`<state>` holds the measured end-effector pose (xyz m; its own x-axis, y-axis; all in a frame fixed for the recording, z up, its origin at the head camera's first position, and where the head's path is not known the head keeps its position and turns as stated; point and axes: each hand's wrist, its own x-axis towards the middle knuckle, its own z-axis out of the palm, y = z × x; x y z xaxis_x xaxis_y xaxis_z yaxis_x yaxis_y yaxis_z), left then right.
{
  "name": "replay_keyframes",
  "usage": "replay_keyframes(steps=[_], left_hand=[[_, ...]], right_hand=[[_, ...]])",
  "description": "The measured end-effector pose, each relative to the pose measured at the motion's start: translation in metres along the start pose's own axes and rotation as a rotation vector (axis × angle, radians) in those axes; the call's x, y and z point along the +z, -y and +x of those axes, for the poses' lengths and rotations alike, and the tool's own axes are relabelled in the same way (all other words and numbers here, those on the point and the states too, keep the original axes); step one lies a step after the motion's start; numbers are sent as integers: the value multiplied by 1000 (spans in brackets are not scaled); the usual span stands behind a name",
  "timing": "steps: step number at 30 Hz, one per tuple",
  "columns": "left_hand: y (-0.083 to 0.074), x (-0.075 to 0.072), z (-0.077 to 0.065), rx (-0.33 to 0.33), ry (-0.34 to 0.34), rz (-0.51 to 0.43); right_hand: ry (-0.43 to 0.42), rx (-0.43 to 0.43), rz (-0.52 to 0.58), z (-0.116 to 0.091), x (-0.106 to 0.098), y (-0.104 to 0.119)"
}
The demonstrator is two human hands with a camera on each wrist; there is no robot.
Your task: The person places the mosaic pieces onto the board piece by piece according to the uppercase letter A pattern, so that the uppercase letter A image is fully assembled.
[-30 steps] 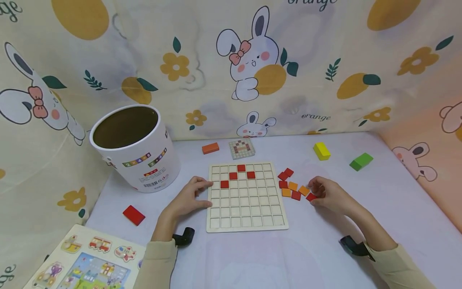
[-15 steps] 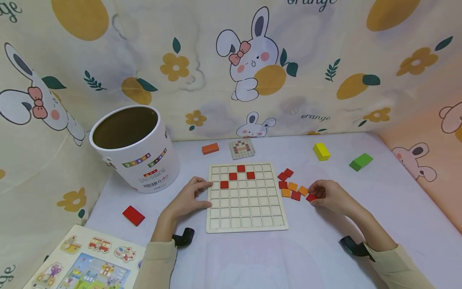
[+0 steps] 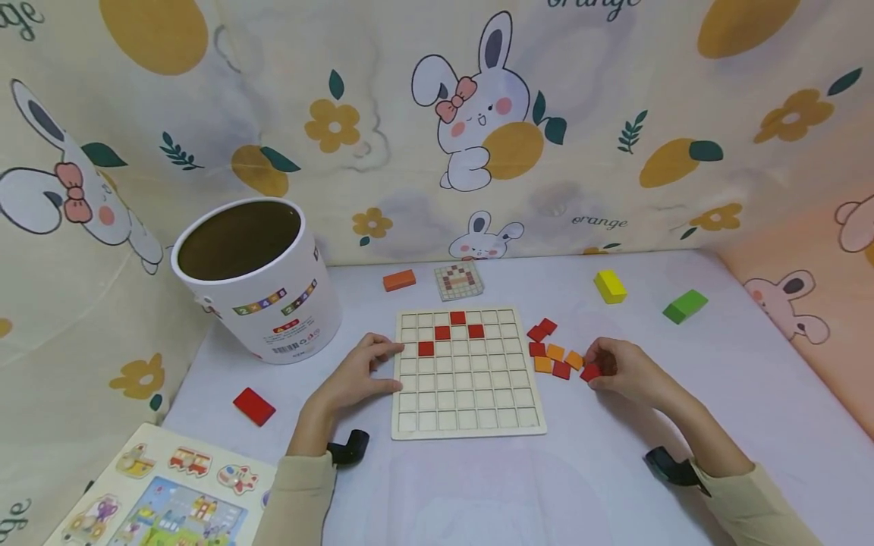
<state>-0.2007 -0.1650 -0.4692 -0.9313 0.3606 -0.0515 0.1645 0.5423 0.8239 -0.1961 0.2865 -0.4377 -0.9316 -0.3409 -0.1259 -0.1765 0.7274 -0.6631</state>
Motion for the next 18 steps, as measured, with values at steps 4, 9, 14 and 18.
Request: replay_keyframes(steps=[4,9,14,18], left_hand=[[-1,0,0,-13,-3,-6],[1,1,0,-28,-12,-1],[1,0,0,-26,-16,-3],[3,0,0,-32,-10,2]], right_hand=[[22,-52,21,7,0,8],[76,-173,88,32,13,40],[170,-302,101,71,47,88],[242,-393,98,99,76,125]])
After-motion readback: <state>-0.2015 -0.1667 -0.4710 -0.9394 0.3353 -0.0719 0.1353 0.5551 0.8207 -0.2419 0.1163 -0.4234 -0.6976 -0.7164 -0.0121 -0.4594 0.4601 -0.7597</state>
